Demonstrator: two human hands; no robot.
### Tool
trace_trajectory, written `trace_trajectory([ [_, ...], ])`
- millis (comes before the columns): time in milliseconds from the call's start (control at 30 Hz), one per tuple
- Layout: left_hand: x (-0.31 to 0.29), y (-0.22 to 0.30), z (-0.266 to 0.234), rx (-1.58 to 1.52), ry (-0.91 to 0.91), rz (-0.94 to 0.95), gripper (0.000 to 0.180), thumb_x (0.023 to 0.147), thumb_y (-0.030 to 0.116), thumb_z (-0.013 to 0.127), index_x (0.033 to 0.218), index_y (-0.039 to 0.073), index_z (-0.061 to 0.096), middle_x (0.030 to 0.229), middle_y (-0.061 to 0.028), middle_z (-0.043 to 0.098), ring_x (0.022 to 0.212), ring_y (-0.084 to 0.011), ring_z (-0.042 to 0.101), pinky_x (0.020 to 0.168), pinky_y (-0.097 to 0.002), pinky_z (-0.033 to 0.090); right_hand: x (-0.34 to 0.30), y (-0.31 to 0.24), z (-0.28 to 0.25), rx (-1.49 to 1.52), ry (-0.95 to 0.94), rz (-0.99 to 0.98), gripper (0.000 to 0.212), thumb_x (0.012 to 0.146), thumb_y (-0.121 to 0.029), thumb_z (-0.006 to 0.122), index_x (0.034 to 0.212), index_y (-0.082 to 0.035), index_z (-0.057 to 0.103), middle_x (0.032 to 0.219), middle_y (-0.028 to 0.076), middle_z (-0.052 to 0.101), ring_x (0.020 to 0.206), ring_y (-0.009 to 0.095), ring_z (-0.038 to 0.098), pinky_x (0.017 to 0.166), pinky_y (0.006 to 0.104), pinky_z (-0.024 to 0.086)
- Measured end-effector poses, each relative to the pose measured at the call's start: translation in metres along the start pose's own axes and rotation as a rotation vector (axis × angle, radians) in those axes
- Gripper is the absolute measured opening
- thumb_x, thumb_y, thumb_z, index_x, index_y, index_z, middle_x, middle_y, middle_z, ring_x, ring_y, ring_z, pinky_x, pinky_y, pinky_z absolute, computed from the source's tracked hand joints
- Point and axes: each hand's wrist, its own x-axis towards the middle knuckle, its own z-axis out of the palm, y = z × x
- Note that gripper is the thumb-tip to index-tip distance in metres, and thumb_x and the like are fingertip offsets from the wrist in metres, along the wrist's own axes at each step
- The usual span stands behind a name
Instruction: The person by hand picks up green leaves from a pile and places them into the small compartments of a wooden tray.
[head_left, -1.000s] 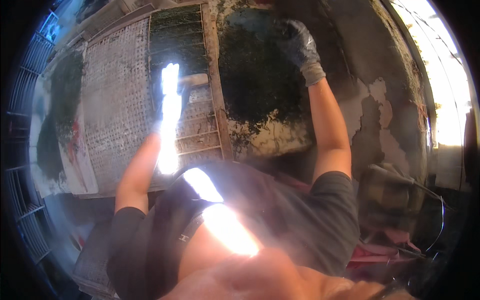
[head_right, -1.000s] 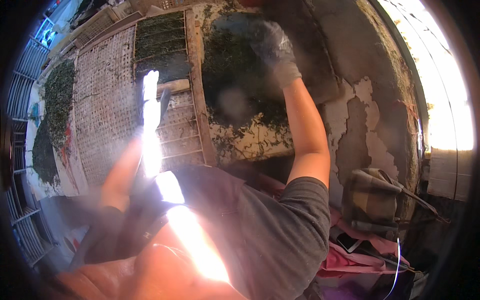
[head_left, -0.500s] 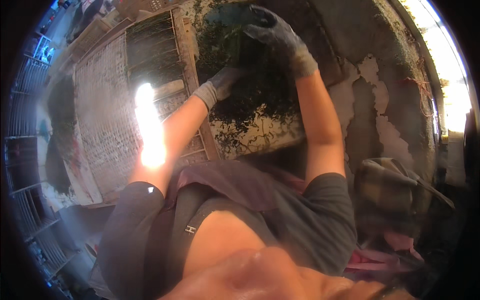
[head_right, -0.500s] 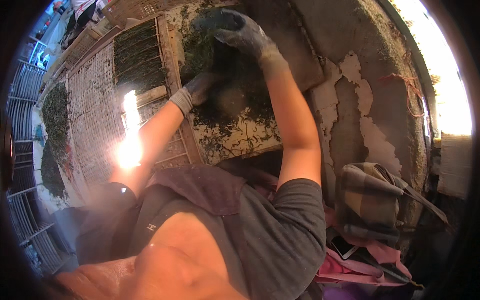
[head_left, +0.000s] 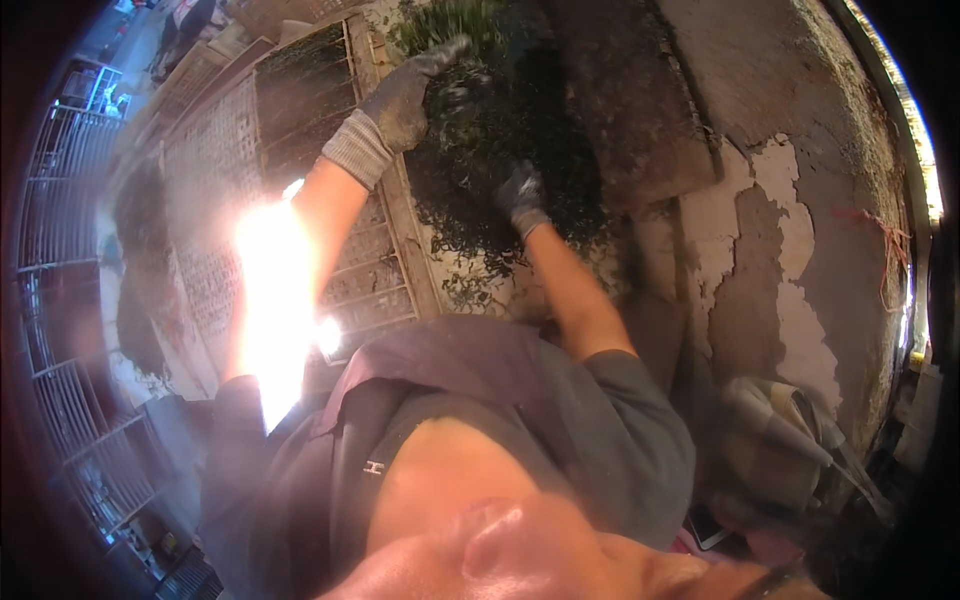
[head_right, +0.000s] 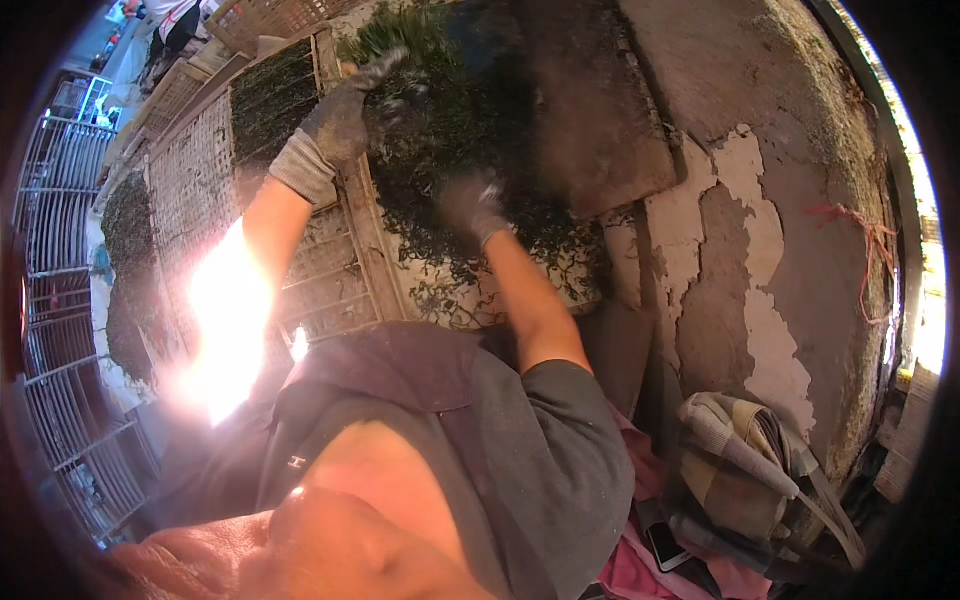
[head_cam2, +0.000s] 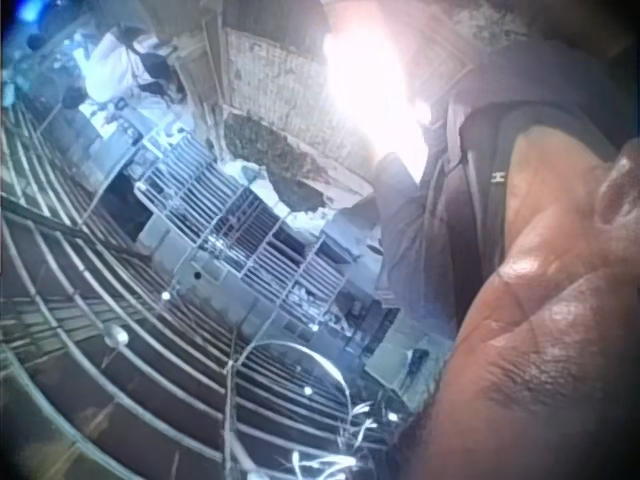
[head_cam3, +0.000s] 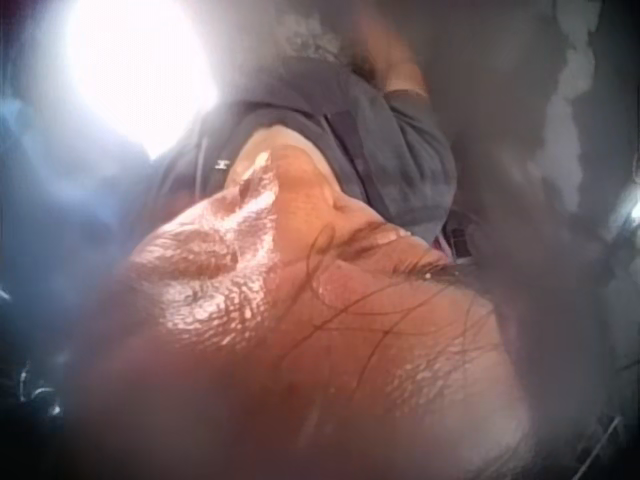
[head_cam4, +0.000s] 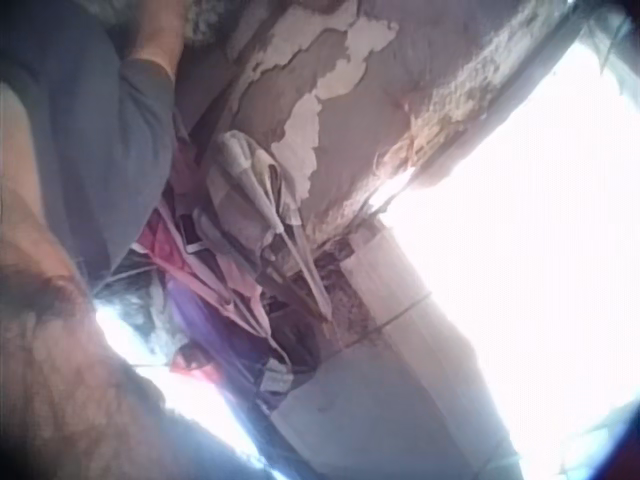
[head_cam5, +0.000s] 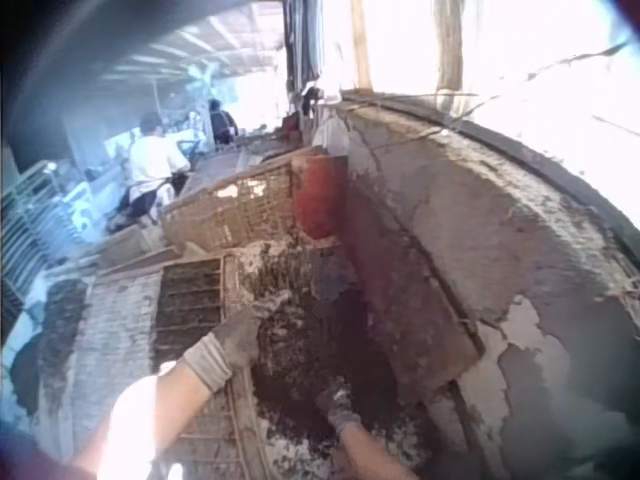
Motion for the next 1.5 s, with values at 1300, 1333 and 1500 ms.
trace_trajectory([
  [1300, -0.139, -0.012, 0.12, 0.219, 0.062, -0.594, 0.044, 0.092, -0.002, 0.054, 0.135, 0.0, 0.063, 0.138, -0.0166, 0.066, 0.124, -0.0291, 0.063, 0.111, -0.0416, 0.048, -0.055, -0.082, -0.213, 0.554, 0.865, -0.714, 0.038, 0.088, -0.007, 0.078, 0.125, -0.007, 0.07, 0.116, 0.013, 0.074, 0.108, 0.028, 0.072, 0.092, 0.0373, 0.059],
  [1333, -0.112, 0.006, 0.127, 0.301, -0.054, -0.672, 0.039, 0.096, 0.002, 0.053, 0.134, 0.0, 0.063, 0.136, -0.0149, 0.067, 0.12, -0.0279, 0.065, 0.108, -0.0413, 0.051, -0.07, -0.073, -0.19, 0.43, 0.947, -0.79, 0.051, 0.089, -0.016, 0.077, 0.137, -0.014, 0.064, 0.142, 0.017, 0.06, 0.126, 0.035, 0.061, 0.109, 0.0485, 0.05],
  [1500, -0.127, -0.043, 0.07, -0.087, 0.289, -0.758, 0.028, 0.101, 0.002, 0.047, 0.121, -0.001, 0.066, 0.123, -0.0146, 0.071, 0.107, -0.0251, 0.07, 0.099, -0.0394, 0.058, -0.093, 0.002, 0.001, 0.357, 0.139, -0.594, 0.049, 0.096, -0.031, 0.065, 0.142, -0.015, 0.062, 0.151, 0.016, 0.054, 0.143, 0.037, 0.047, 0.123, 0.0518, 0.033],
])
